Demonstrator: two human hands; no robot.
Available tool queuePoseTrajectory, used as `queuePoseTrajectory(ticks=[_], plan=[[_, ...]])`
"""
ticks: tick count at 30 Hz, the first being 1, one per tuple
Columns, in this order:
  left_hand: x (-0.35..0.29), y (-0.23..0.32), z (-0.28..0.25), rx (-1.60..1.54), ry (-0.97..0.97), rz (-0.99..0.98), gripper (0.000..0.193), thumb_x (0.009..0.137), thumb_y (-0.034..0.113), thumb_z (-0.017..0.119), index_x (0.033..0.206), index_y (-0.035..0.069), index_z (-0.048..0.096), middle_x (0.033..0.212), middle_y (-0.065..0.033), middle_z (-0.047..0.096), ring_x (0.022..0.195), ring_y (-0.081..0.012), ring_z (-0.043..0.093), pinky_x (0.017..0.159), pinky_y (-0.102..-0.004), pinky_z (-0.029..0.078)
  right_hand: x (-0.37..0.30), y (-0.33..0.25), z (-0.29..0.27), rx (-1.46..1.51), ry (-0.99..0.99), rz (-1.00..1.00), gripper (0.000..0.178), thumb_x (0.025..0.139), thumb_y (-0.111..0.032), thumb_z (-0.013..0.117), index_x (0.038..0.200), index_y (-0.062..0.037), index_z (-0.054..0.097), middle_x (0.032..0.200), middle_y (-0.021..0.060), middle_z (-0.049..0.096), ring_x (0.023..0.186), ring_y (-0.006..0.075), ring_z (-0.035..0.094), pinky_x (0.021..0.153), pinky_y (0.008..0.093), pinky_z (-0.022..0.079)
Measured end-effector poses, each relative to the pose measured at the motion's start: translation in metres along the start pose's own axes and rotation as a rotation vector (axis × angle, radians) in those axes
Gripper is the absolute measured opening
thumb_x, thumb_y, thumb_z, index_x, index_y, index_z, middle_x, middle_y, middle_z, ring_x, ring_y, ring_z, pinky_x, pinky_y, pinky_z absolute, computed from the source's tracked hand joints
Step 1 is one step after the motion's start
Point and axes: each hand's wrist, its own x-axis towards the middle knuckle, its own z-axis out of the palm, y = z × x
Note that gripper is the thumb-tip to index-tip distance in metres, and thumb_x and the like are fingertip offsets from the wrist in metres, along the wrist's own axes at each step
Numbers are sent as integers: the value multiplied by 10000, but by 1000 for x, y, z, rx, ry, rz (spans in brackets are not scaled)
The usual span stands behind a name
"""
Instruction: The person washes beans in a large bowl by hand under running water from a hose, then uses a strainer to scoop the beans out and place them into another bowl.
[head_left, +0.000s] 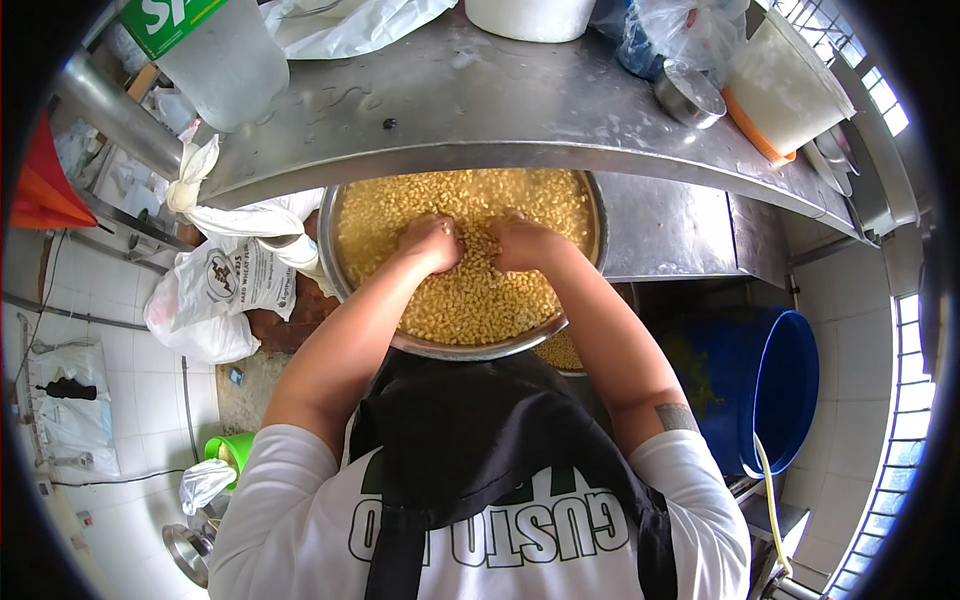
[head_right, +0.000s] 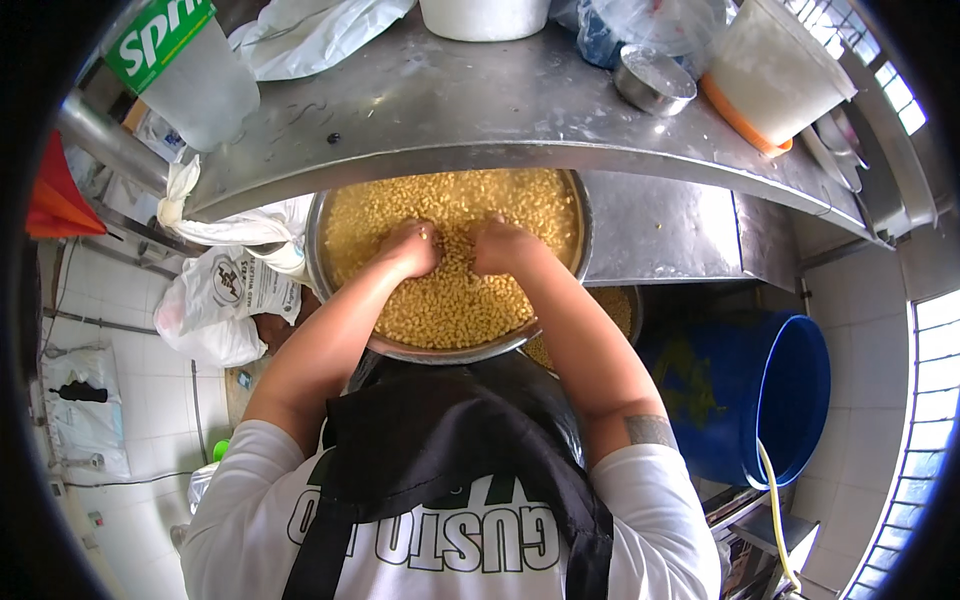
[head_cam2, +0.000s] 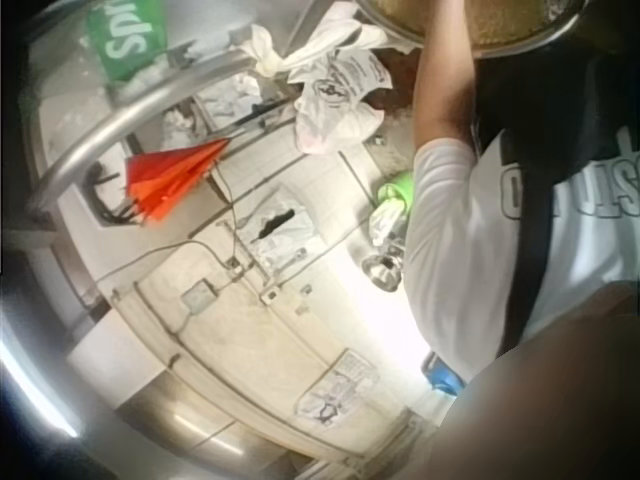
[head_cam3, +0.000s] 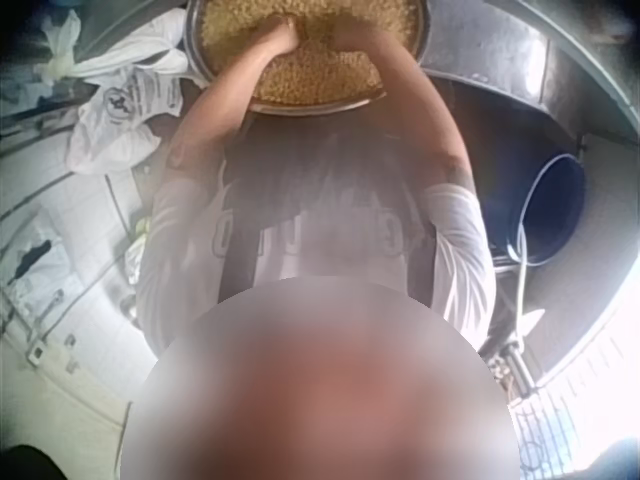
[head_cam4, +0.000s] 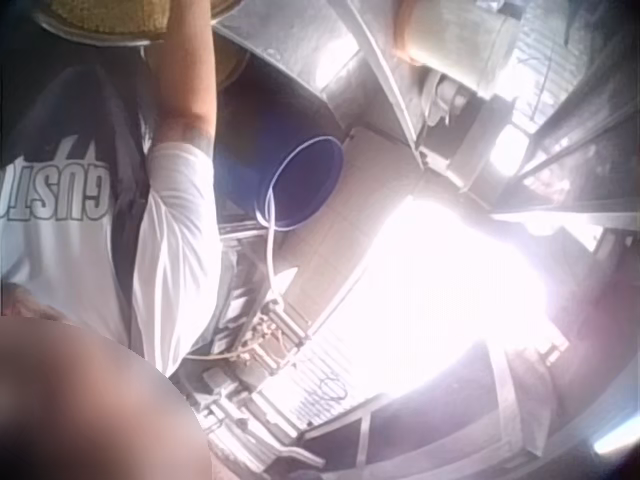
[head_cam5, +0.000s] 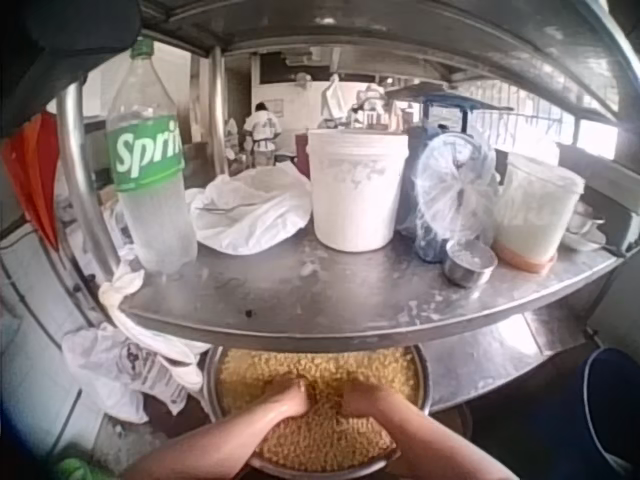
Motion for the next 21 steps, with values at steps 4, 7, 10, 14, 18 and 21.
queuePoseTrajectory(ticks=[4, 7, 10, 14, 18, 21], plan=[[17, -7, 18, 3, -80, -65, 482, 936, 260, 627, 1389, 96, 624, 1462, -182, 571, 1352, -362, 548, 1090, -459, 489, -33, -34, -26, -51, 283, -5, 515, 861, -239, 692, 1341, -70, 613, 1365, 237, 609, 1177, 403, 642, 1008, 468, 533], [11, -17, 35, -105, 217, 152, 394, 906, 246, 638, 1236, 40, 700, 1215, -233, 708, 1161, -382, 671, 996, -464, 533, -53, -66, -36, 156, 409, -162, 433, 875, -249, 696, 1264, -62, 662, 1220, 219, 674, 1111, 384, 661, 972, 457, 546], [28, -28, 51, -220, 134, 279, 392, 905, 233, 642, 1246, 48, 697, 1246, -219, 697, 1182, -366, 662, 1005, -459, 528, -46, -82, -25, 359, 486, -446, 323, 888, -218, 681, 1163, -48, 697, 1107, 201, 703, 1071, 371, 670, 947, 459, 549], [41, -26, 56, -182, -3, 278, 392, 904, 216, 648, 1260, 59, 693, 1286, -200, 683, 1210, -345, 649, 1017, -453, 521, -48, -83, -11, 385, 566, -521, 206, 897, -145, 656, 1064, -45, 722, 1041, 178, 712, 1006, 376, 677, 902, 463, 554], [52, -31, 61, -121, -67, 242, 394, 903, 199, 653, 1273, 70, 689, 1327, -180, 669, 1238, -323, 636, 1030, -447, 514, -55, -64, -7, 466, 649, -537, 145, 908, -119, 666, 996, -24, 732, 970, 166, 715, 918, 346, 694, 823, 426, 557], [58, -32, 62, -70, -93, 212, 396, 902, 191, 656, 1279, 75, 687, 1347, -170, 661, 1252, -312, 629, 1036, -443, 511, -93, -43, -17, 746, 563, -340, 146, 928, -153, 672, 997, -39, 730, 961, 171, 718, 919, 321, 700, 822, 408, 549]])
